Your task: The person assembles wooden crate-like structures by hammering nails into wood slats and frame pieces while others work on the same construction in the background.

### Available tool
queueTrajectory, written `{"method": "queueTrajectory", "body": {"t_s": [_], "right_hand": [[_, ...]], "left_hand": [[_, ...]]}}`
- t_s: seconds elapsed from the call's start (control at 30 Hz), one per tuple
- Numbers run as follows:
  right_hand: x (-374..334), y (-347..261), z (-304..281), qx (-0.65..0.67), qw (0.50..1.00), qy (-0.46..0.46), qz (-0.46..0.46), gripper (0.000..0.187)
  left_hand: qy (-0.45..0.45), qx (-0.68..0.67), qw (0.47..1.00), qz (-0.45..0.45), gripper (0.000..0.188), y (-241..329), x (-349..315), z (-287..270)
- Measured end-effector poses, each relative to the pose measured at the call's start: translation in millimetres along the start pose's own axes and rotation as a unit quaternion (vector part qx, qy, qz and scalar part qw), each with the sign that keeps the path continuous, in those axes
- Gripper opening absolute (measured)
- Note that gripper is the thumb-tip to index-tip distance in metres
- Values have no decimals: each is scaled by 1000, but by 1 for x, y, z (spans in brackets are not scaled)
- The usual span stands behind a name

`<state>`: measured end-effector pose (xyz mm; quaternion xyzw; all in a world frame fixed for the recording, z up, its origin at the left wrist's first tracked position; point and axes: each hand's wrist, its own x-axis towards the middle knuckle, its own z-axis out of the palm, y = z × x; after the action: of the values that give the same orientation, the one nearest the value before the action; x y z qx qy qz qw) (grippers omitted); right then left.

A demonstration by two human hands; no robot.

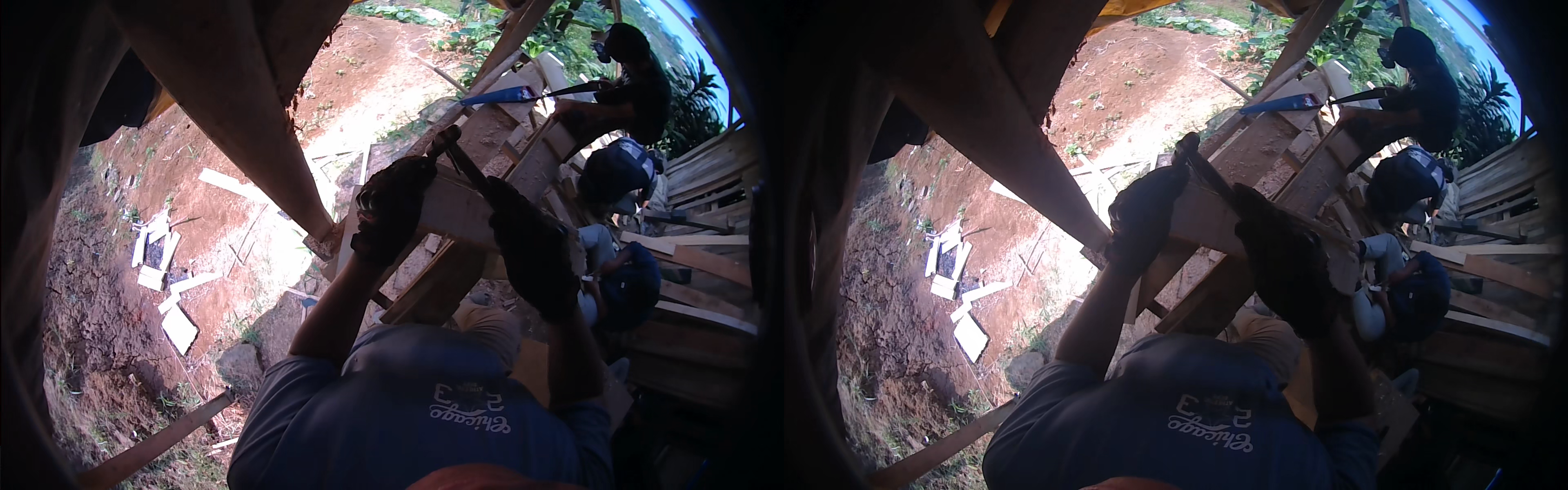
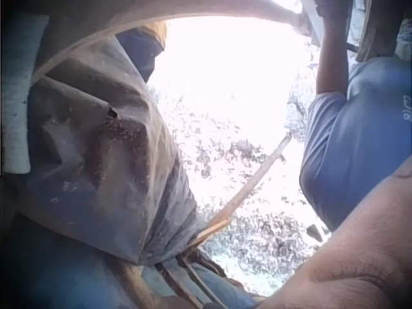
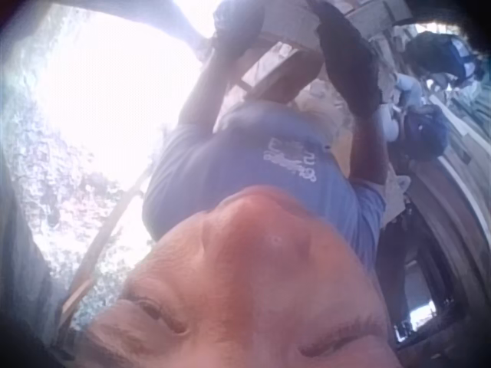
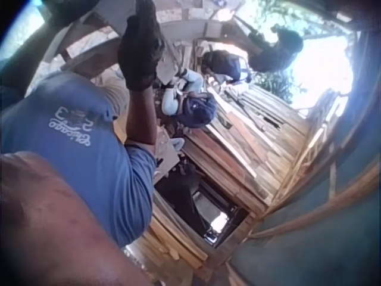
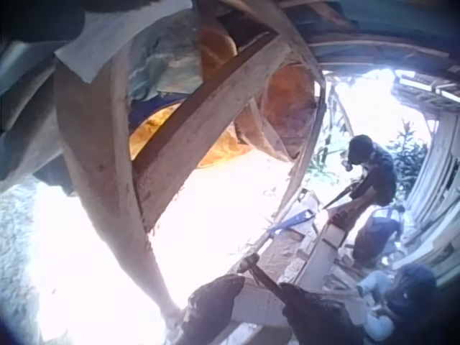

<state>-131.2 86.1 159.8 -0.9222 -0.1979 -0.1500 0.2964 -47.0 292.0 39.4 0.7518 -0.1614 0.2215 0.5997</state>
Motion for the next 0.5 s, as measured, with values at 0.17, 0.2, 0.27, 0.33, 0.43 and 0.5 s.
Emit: {"method": "queueTrajectory", "body": {"t_s": [0.17,0.2,0.27,0.33,0.43,0.5], "right_hand": [[-4,9,-6,-32,997,-63,-3,40],[-5,12,-7,-59,994,-87,-27,39],[-1,2,-1,24,998,-21,59,36],[-3,3,3,3,999,-2,46,35],[-6,10,0,-107,992,-32,-49,34],[-1,5,-8,-67,997,-48,-4,36]], "left_hand": [[-37,91,995,34,26,5,0,-9],[-28,84,995,50,26,2,-2,-8],[-23,77,994,73,25,0,-1,-8],[-32,78,993,84,26,2,1,-10],[-29,163,985,55,26,-17,-9,-1],[-30,145,984,95,27,-20,-4,-6]]}}
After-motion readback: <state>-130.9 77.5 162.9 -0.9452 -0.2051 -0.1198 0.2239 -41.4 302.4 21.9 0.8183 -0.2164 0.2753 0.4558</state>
